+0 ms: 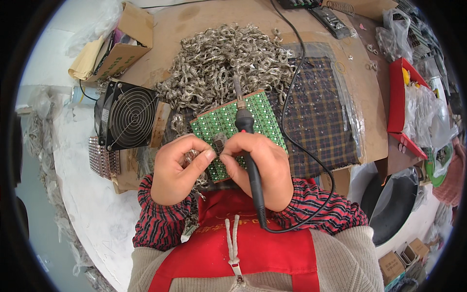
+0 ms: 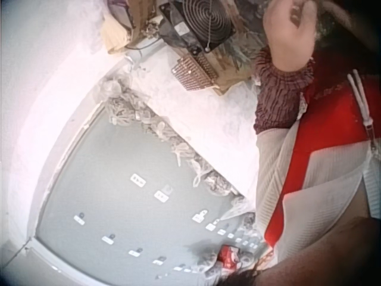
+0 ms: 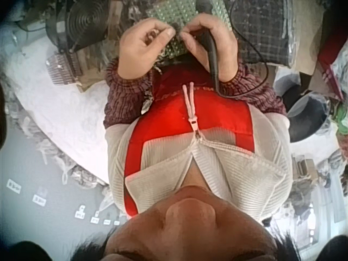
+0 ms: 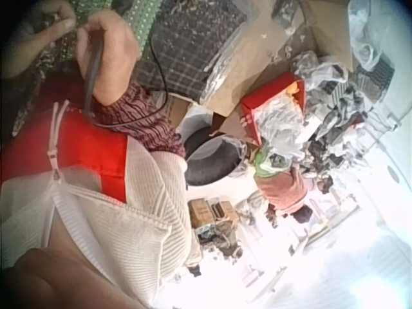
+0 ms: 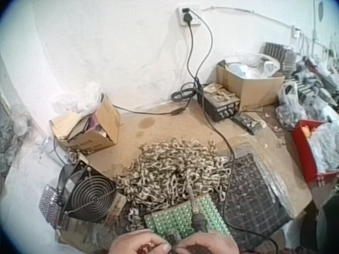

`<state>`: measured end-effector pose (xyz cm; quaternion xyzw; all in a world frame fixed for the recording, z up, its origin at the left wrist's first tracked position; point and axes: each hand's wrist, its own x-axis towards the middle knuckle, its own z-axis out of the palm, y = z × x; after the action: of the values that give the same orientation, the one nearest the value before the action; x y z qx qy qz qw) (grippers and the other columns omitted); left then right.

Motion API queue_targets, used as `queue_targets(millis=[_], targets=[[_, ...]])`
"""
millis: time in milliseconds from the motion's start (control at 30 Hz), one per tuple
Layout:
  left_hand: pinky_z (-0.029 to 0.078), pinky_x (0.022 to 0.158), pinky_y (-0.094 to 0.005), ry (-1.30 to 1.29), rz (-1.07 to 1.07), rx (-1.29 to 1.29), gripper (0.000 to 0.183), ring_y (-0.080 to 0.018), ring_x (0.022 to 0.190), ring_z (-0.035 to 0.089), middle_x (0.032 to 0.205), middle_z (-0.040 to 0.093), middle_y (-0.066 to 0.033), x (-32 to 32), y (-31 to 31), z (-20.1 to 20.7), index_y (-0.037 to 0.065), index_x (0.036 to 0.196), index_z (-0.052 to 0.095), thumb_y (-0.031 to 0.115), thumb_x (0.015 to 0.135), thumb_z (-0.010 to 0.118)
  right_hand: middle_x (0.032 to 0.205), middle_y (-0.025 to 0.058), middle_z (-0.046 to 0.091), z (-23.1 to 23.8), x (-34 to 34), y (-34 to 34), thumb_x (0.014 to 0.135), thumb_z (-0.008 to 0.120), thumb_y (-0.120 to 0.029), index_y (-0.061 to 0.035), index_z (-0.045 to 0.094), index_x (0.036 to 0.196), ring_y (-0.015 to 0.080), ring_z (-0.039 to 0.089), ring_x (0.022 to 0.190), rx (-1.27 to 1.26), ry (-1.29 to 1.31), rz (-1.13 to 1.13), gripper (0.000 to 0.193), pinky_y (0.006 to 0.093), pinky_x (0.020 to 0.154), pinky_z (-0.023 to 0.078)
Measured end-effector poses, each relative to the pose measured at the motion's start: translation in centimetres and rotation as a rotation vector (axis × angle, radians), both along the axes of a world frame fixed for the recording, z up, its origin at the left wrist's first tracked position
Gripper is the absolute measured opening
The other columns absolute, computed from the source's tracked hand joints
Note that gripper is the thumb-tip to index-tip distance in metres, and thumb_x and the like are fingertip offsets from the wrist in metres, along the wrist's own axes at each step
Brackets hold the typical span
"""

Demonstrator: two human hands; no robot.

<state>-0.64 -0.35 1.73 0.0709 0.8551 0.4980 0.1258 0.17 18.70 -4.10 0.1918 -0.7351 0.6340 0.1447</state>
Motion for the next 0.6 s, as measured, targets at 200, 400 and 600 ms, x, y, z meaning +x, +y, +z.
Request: queue_targets(millis=[200, 400, 600], targets=[[0.049, 0.058, -0.0380, 0.131, 0.023, -0.226, 0.012, -0.0274, 0.065, 0.063, 0.082, 0.064, -0.0119, 0.0, 0.5, -0.9, 0.003, 0.090, 0.066, 0.013, 0.092, 0.071, 0.086, 0.0095, 0.068, -0.2, 0.1, 0.3, 0.075, 0.076, 0.009, -0.0047, 0.060, 0.108, 0.0287, 0.067, 0.074, 0.032, -0.043, -0.001, 0.039, 0.0363, 0.063, 0.052], [0.050, 0.062, -0.0437, 0.310, -0.001, -0.469, 0.011, -0.0335, 0.070, 0.065, 0.082, 0.063, -0.0115, -0.3, 0.7, -1.7, 0.006, 0.088, 0.064, 0.015, 0.091, 0.069, 0.094, 0.0119, 0.070, -0.1, 0.6, 1.1, 0.096, 0.071, -0.020, -0.0030, 0.060, 0.117, 0.0280, 0.069, 0.080, -0.036, -0.077, 0.059, 0.029, 0.0375, 0.070, 0.053], [0.050, 0.058, -0.0394, 0.196, 0.033, -0.382, 0.007, -0.0307, 0.066, 0.065, 0.081, 0.063, -0.0101, 2.3, 0.2, 1.5, 0.006, 0.089, 0.066, 0.011, 0.089, 0.071, 0.090, 0.0120, 0.065, 0.9, 1.5, 3.5, 0.096, 0.066, -0.051, -0.0009, 0.059, 0.128, 0.0309, 0.066, 0.083, 0.061, -0.074, 0.201, 0.060, 0.0404, 0.074, 0.052]])
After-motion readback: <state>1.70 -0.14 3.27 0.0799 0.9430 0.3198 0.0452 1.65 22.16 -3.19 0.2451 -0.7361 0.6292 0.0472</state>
